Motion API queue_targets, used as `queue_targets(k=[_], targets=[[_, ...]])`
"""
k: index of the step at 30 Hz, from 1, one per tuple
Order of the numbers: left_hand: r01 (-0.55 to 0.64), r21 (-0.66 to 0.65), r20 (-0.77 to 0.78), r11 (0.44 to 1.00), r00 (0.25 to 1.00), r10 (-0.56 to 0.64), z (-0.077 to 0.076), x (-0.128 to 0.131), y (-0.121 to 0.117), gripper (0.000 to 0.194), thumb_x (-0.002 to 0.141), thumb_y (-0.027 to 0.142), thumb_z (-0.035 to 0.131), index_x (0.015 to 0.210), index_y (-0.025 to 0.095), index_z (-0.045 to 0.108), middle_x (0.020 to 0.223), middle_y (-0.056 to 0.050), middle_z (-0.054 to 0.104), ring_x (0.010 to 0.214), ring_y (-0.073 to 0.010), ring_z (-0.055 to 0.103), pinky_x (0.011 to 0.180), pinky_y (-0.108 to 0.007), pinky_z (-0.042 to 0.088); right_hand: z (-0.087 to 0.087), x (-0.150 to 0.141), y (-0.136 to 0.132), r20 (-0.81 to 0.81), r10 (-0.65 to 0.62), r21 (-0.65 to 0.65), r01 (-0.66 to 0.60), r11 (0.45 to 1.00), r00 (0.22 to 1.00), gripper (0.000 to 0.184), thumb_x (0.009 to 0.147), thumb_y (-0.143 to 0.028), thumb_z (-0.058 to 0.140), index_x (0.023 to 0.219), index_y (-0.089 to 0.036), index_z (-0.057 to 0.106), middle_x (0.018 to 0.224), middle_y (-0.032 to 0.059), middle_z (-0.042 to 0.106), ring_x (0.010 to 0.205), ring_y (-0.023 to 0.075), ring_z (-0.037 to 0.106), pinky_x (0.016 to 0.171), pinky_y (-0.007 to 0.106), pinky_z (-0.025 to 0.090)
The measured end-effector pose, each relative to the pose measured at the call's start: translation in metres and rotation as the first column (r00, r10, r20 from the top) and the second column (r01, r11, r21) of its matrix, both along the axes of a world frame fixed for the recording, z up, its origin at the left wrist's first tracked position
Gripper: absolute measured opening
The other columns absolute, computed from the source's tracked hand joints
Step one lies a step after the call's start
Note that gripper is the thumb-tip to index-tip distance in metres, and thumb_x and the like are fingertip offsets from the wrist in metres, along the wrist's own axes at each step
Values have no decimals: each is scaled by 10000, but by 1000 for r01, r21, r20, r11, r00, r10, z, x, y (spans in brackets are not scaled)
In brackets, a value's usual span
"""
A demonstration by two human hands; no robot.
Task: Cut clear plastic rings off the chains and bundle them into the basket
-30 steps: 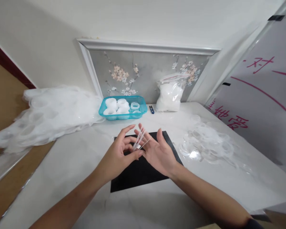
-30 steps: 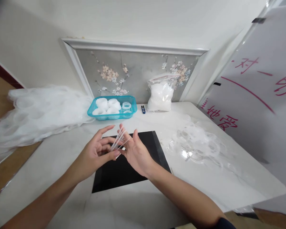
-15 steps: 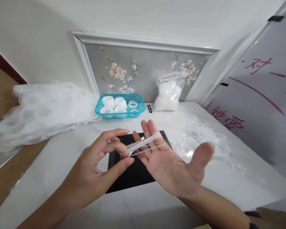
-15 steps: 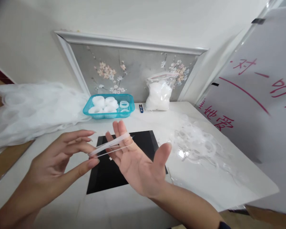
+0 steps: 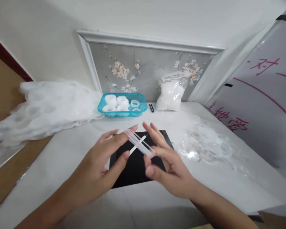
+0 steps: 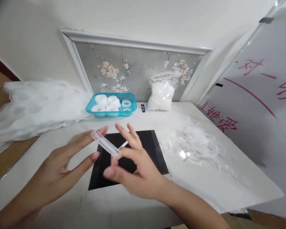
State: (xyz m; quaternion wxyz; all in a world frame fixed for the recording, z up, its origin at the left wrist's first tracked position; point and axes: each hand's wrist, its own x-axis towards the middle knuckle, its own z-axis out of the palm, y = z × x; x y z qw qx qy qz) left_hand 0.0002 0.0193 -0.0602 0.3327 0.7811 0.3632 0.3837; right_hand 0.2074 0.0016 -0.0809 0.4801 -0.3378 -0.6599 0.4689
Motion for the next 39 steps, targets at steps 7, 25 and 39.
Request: queue_targets(k=[7,25,39], targets=[[386,-386,651,838,757,-48,-6,20,-18,692,740,346,767,1377,392,499,1542,40,340,1460,-289,183,1185,-461,233,-3,1,0,-54,-96,30,98,995,994,420,970,-397,465,618,-239,630,1432,-24,523,1461,244,240,1212,479,126],[436,-328,672,838,731,-117,-16,13,-23,691,763,405,743,1397,405,470,1566,83,264,1463,-314,82,1202,-489,161,5,8,-3,40,-150,125,144,982,988,406,950,-380,490,622,-271,703,1337,-18,606,1448,293,253,1204,568,134],[495,-441,703,749,709,-55,-13,15,-29,616,762,387,734,1331,479,514,1259,66,647,1322,-307,462,1149,-542,276,1,2,-3,-34,-115,71,117,991,993,456,952,-392,496,550,-273,678,1179,-5,702,1395,275,369,1198,552,157]])
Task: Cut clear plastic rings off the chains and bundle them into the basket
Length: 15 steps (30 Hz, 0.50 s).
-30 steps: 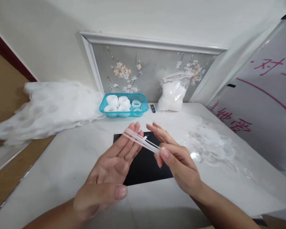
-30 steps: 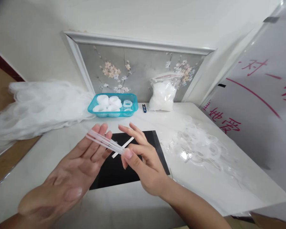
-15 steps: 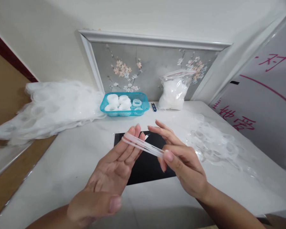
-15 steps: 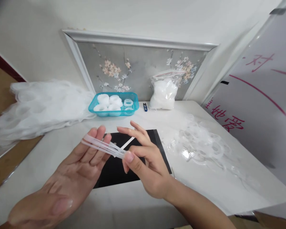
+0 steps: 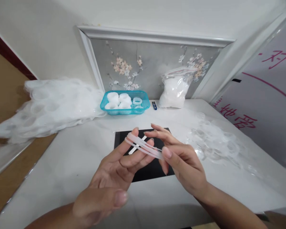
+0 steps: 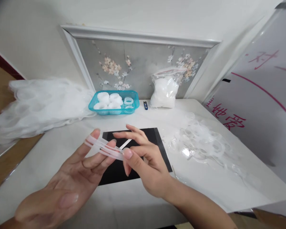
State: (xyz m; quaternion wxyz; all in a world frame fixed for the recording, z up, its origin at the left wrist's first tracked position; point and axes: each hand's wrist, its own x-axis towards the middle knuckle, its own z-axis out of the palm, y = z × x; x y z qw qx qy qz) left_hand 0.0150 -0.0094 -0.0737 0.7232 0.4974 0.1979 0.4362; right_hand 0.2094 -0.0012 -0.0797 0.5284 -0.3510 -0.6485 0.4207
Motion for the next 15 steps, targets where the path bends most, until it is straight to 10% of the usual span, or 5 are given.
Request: queue_targets(k=[15], targets=[[-55,-98,40,994,997,59,-1,5,0,590,766,332,767,1305,443,557,1117,46,719,1164,-277,615,1097,-484,390,-1,-1,2,-31,23,-27,-23,999,999,493,964,-385,486,519,-262,660,1107,0,729,1297,272,495,1181,528,214]])
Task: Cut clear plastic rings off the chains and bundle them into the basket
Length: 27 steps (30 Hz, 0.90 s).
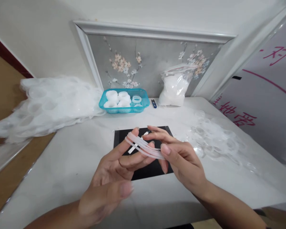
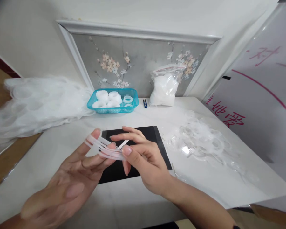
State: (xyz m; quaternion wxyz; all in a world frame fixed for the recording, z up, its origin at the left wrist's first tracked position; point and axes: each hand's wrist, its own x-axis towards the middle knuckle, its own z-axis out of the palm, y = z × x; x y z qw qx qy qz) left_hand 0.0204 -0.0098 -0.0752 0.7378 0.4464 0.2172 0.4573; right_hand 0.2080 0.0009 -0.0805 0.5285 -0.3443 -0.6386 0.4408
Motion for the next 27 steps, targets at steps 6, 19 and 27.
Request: queue_targets(k=[6,19,27], targets=[[-214,-177,-12,961,977,215,-2,15,5,401,736,300,808,1121,344,708,775,48,760,869,-197,721,960,-381,526,-3,-6,2,38,-1,11,0,1000,999,491,968,-307,495,496,-248,616,965,-4,750,1180,226,583,1167,464,271],[-355,-308,-90,883,935,344,4,20,12,400,678,185,830,1064,234,735,786,-6,767,718,-152,719,866,-307,563,-13,-10,7,49,3,26,-4,1000,999,437,951,-281,527,532,-249,646,759,-4,711,1117,203,607,1127,408,352],[-351,-304,-95,886,936,338,1,21,13,392,678,188,829,1056,236,740,785,-9,768,747,-157,731,865,-274,557,-13,-11,7,44,-17,15,16,1000,999,433,942,-317,539,534,-255,668,793,6,718,1091,211,616,1117,426,360]])
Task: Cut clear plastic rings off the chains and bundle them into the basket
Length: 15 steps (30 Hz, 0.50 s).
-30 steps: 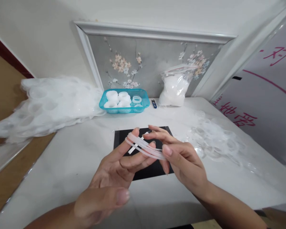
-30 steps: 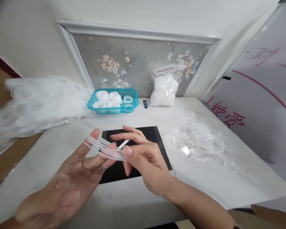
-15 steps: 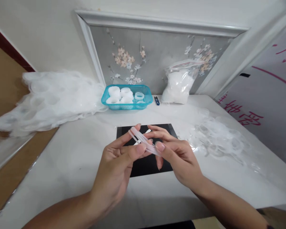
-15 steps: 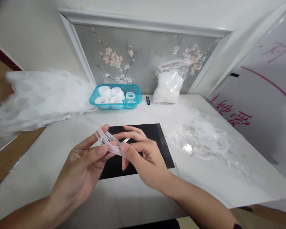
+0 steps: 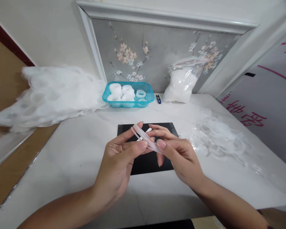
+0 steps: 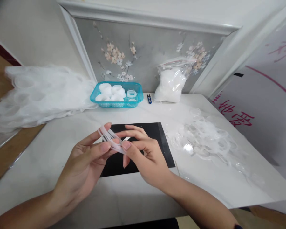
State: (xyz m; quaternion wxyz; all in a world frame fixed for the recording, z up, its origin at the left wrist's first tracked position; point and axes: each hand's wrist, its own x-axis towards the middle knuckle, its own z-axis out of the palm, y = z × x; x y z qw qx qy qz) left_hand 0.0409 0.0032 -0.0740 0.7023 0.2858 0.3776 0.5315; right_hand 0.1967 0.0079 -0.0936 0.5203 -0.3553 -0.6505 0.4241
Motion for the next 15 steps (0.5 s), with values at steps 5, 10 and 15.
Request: queue_targets(k=[5,10,15], targets=[[9,7,9,1000,1000,-9,-1,-1,1,372,675,183,829,1033,247,747,803,5,769,748,-145,729,831,-231,553,-1,1,0,0,-6,-13,6,1000,1000,431,940,-326,542,534,-263,671,760,7,714,1100,210,614,1116,428,357],[5,6,15,1000,1000,-5,-1,0,2,393,677,181,828,1054,247,741,803,3,768,749,-145,725,820,-238,555,-1,1,0,5,-2,-9,2,1000,1000,439,946,-317,534,531,-261,666,698,5,691,1080,206,620,1114,414,364],[-3,6,17,1000,1000,3,0,1,2,366,670,186,831,1022,244,750,776,5,764,734,-145,719,851,-266,549,0,0,1,7,5,-4,-5,1000,1000,446,947,-310,534,522,-248,655,725,7,701,1067,201,626,1112,417,365]])
